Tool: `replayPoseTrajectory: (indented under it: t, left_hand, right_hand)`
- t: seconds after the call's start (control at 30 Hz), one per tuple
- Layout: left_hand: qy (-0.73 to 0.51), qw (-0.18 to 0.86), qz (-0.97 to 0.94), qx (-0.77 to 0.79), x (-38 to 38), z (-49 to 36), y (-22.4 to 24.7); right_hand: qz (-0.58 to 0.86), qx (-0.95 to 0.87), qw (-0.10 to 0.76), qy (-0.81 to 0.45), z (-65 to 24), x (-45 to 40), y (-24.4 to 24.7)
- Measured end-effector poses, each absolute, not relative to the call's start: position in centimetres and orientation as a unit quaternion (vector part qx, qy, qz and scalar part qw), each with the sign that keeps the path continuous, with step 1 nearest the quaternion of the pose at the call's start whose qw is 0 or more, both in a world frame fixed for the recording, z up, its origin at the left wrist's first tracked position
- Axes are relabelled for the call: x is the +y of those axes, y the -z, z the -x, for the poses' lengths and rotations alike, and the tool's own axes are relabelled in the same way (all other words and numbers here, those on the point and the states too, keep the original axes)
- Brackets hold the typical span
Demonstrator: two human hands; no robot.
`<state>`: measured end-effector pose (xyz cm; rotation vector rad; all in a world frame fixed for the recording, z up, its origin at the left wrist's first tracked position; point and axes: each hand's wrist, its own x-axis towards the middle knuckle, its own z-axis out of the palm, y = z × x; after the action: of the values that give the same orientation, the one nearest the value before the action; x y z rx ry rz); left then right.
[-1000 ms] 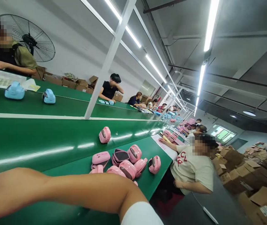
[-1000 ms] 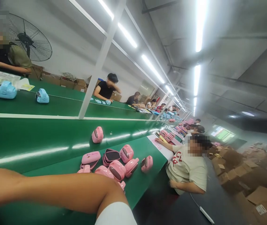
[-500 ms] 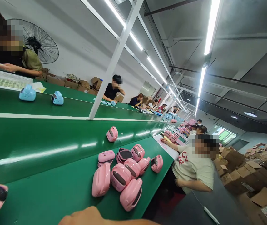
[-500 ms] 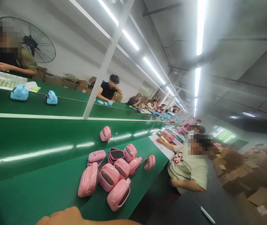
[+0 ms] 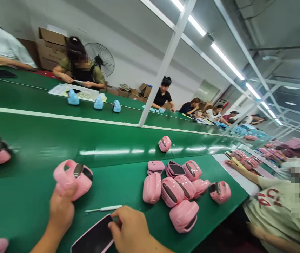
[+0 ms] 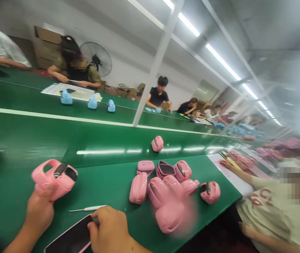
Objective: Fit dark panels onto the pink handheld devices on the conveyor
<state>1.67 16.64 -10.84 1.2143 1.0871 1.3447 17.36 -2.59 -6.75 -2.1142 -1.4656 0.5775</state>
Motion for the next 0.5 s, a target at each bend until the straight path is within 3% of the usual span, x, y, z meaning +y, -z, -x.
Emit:
replayPoseTrajectory:
  t: [0.37,0.5]
  left_hand:
    - [-0.591,0.594,-0.389,0.383,16.1,-1.8,11.2]
    - [-0.603,0.652,-0.302,0.347,15.9,-2.1,9.9]
  right_hand:
    - [0.737,-0.394,0.411,-0.366,-19.6,-1.0,2.5]
    - [0.732,-0.325,0.488,-0.347,-21.8,2.1,2.0]
